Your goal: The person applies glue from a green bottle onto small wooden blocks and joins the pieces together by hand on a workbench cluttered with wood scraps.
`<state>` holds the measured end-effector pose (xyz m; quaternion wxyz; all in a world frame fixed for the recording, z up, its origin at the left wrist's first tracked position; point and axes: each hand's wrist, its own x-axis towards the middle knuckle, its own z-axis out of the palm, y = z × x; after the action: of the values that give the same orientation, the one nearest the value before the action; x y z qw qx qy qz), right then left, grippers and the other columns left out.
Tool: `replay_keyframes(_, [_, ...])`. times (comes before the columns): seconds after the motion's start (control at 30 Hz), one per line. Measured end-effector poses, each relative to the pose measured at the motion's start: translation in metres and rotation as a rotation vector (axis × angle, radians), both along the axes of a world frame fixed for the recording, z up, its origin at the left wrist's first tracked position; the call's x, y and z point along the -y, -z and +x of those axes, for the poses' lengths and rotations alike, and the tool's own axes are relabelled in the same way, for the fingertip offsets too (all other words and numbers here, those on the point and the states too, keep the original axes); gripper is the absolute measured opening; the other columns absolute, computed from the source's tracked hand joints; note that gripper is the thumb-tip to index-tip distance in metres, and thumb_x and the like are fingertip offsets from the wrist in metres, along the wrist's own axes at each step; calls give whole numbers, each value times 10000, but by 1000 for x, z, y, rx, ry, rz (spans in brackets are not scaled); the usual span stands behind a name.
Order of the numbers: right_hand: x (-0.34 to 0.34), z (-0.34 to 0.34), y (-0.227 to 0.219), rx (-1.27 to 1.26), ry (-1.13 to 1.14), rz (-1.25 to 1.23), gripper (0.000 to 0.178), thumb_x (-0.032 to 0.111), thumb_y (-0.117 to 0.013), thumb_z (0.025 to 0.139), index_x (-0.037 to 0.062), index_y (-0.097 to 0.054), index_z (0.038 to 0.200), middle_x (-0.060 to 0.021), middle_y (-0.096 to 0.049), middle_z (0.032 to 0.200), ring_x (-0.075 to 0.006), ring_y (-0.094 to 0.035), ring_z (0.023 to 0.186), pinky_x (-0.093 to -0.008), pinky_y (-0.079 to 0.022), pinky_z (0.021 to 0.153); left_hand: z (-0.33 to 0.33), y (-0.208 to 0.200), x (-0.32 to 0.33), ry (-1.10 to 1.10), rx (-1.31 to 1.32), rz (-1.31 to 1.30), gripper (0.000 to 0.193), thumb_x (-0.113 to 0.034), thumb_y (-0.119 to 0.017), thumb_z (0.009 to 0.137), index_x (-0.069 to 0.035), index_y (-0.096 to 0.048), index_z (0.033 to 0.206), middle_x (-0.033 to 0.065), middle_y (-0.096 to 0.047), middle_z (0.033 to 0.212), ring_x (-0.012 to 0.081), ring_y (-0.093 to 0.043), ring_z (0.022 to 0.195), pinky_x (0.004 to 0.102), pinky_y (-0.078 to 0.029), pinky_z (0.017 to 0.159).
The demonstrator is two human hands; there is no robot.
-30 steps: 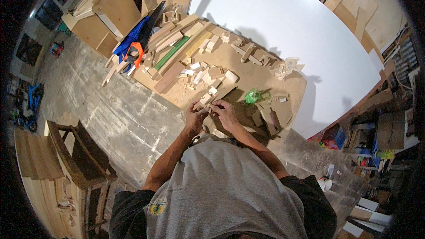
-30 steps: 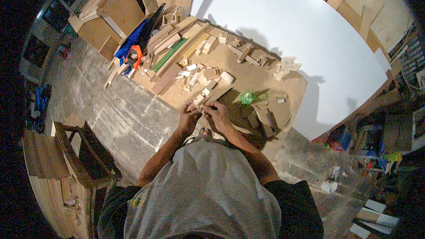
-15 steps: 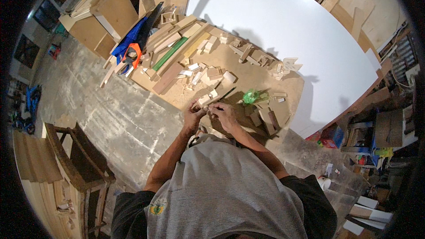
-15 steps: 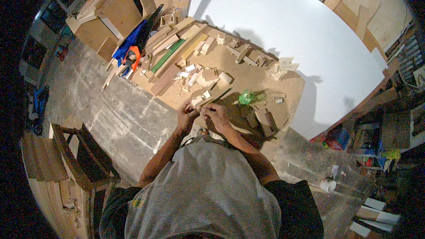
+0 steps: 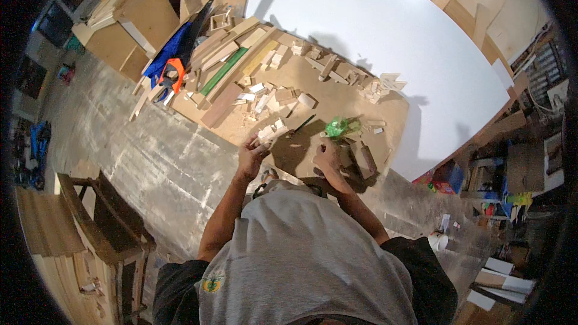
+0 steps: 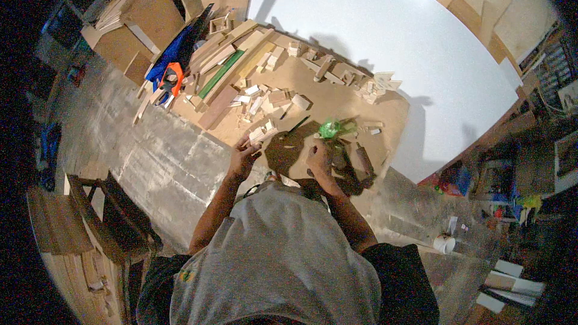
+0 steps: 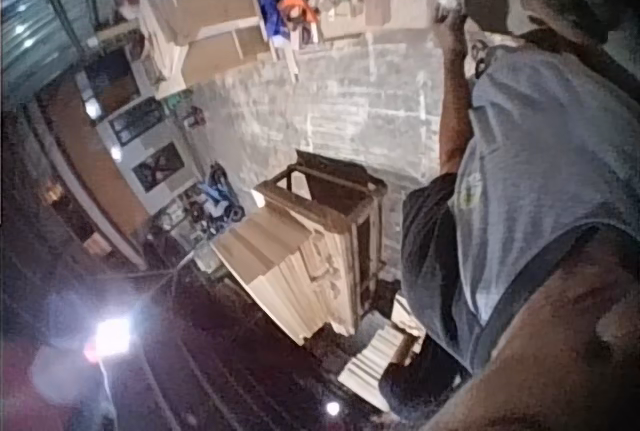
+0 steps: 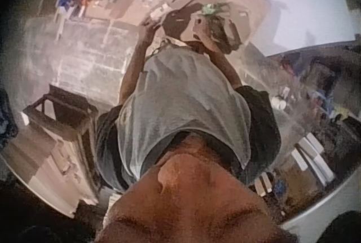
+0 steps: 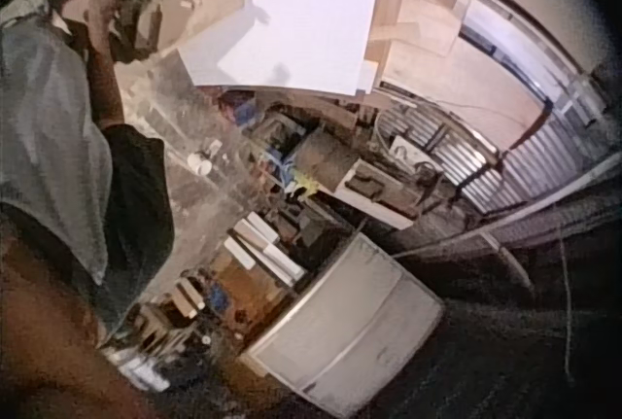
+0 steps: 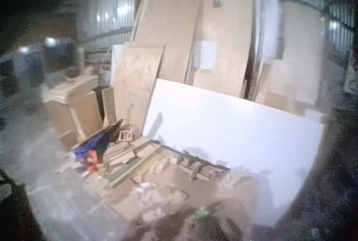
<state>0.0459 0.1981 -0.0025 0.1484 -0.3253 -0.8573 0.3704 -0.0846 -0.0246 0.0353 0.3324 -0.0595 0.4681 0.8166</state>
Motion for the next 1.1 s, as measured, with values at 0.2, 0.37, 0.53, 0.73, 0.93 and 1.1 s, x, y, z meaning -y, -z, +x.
replay_keyframes(0.2, [-9, -2, -5, 85, -43, 189, 324, 99, -607, 878, 4, -602, 1187, -240, -653, 1009, -384, -640, 912, -439, -507, 770, -6, 2, 7, 59, -287, -205, 439, 44, -649, 834, 2, -552, 1260, 80, -691, 1043, 161, -650, 923, 305, -526, 798])
replay_keyframes(0.37, [-11, -12, -16, 343, -118, 234, 349, 68, -547, 895, 13, -563, 1239, -229, -651, 977, -389, -642, 918, -458, -515, 768, -4, -17, 5, 120, -433, -302, 420, 18, -673, 826, 12, -561, 1230, 98, -688, 1061, 181, -644, 970, 315, -509, 837])
replay_keyframes(0.53, [-17, -9, 11, 349, -264, 648, 305, 69, -514, 898, 13, -557, 1194, -211, -628, 1049, -374, -636, 967, -472, -527, 795, -2, -4, 12, 77, -478, -393, 479, 13, -687, 798, 9, -534, 1252, 114, -682, 1047, 176, -637, 962, 315, -511, 836])
replay_keyframes(0.73, [-13, 6, 40, 135, -391, 587, 233, 110, -557, 887, 21, -591, 1099, -213, -622, 1041, -386, -614, 966, -467, -509, 803, -1, 27, 14, 55, -511, -433, 462, -15, -701, 806, 4, -526, 1234, 116, -668, 1031, 185, -633, 935, 307, -504, 836])
replay_keyframes(0.93, [-14, 37, -48, 252, -59, 36, 170, 128, -586, 864, 2, -607, 977, -214, -620, 960, -417, -596, 891, -483, -484, 749, 13, 45, 5, -23, -575, -448, 454, -95, -717, 796, 48, -522, 1180, 97, -664, 934, 153, -611, 854, 289, -482, 753])
replay_keyframes(1.1, [-67, 80, -27, -41, 149, 267, 119, 74, -620, 826, -17, -639, 900, -227, -628, 860, -392, -617, 793, -450, -489, 708, 23, 58, -6, -93, -709, -602, 456, -97, -727, 764, 19, -534, 1161, 120, -591, 1007, 213, -579, 868, 344, -473, 788])
